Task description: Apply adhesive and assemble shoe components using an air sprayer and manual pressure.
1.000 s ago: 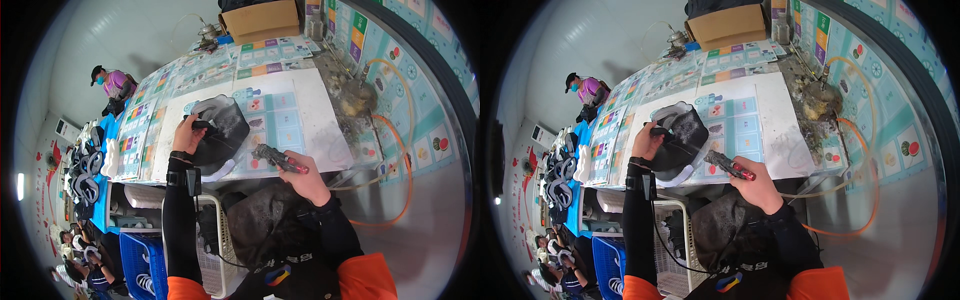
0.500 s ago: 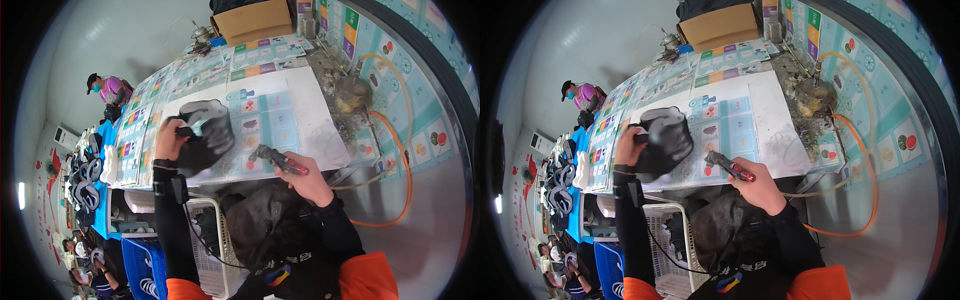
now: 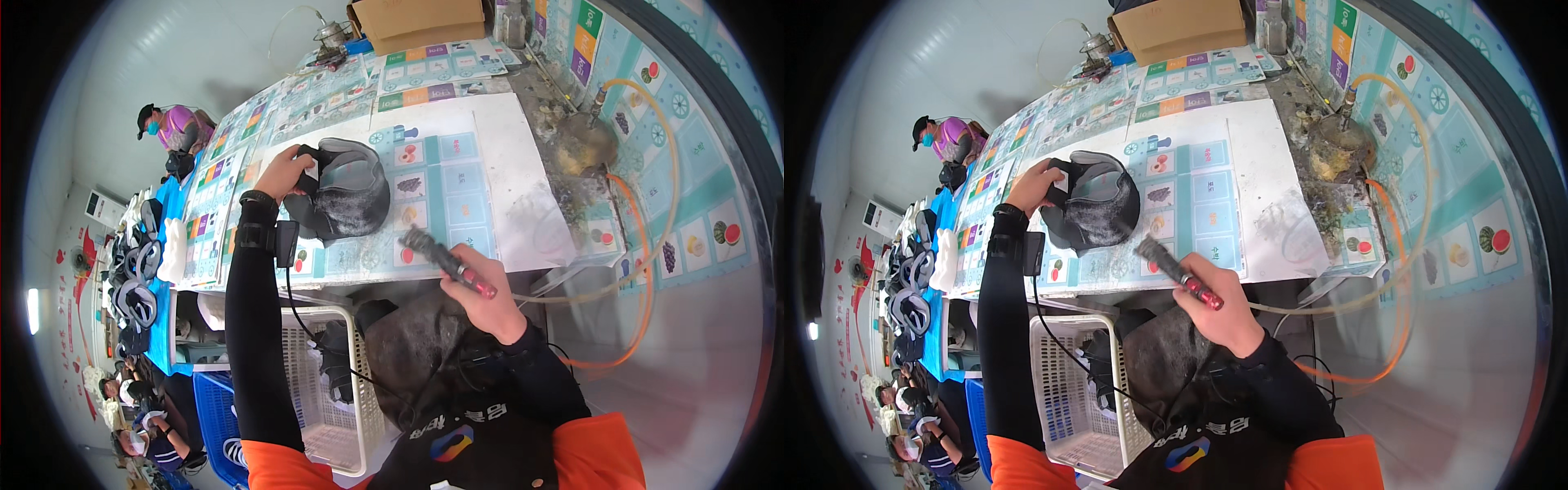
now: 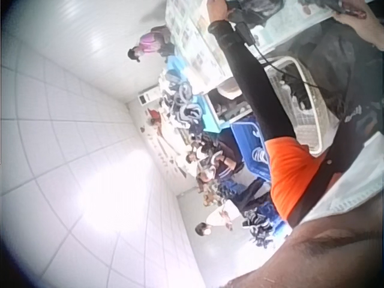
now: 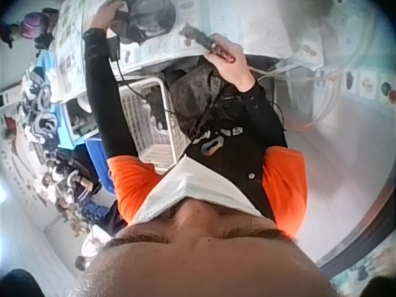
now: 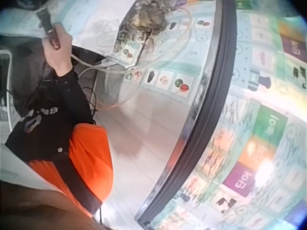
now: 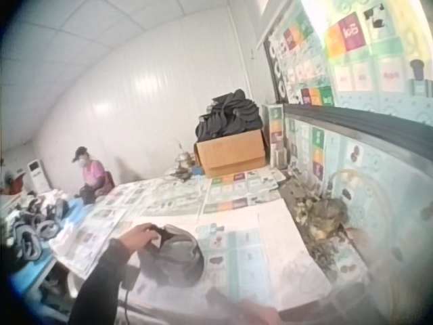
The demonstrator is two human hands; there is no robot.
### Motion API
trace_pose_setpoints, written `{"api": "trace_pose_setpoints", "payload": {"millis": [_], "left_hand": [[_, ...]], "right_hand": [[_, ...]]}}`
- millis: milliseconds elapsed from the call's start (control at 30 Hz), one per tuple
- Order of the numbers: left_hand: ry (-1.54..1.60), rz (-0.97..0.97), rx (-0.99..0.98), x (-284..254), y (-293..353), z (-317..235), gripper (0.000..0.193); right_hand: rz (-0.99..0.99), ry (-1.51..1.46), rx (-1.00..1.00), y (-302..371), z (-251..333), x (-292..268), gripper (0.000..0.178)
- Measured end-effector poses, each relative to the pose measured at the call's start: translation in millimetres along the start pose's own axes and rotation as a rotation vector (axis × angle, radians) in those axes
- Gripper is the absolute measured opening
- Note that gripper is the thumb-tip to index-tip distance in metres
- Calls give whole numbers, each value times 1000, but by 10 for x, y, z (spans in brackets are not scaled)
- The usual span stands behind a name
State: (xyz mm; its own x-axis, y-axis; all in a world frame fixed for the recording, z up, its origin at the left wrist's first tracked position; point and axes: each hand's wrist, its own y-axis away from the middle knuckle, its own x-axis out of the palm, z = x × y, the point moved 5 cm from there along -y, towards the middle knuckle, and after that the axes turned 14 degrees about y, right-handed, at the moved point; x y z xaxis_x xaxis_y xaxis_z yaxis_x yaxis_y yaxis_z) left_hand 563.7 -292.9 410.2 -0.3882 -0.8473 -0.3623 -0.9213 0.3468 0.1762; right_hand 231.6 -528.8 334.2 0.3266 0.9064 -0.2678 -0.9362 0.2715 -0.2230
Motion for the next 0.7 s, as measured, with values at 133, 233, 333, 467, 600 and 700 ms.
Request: {"api": "trace_pose_setpoints", "payload": {"millis": [133, 233, 333, 467, 600, 700], "left_hand": [[-49, 6, 7, 11, 6, 7, 25], [-38, -11, -2, -15, 27, 26, 25], [5, 25, -3, -37, 25, 27, 24], [19, 22, -1, 12, 53, -7, 25], [-67, 34, 25, -131, 23, -12, 39], [-224, 133, 108, -404, 28, -191, 61]], "right_hand": [[8, 1, 0, -1, -105, -12, 13], [-14, -67, 77, -19, -122, -79, 15], [125, 69, 58, -7, -145, -3, 13], [7, -40, 92, -56, -218, -35, 17], [105, 133, 126, -7, -200, -23, 22], [116, -13, 105, -12, -196, -61, 26]]}}
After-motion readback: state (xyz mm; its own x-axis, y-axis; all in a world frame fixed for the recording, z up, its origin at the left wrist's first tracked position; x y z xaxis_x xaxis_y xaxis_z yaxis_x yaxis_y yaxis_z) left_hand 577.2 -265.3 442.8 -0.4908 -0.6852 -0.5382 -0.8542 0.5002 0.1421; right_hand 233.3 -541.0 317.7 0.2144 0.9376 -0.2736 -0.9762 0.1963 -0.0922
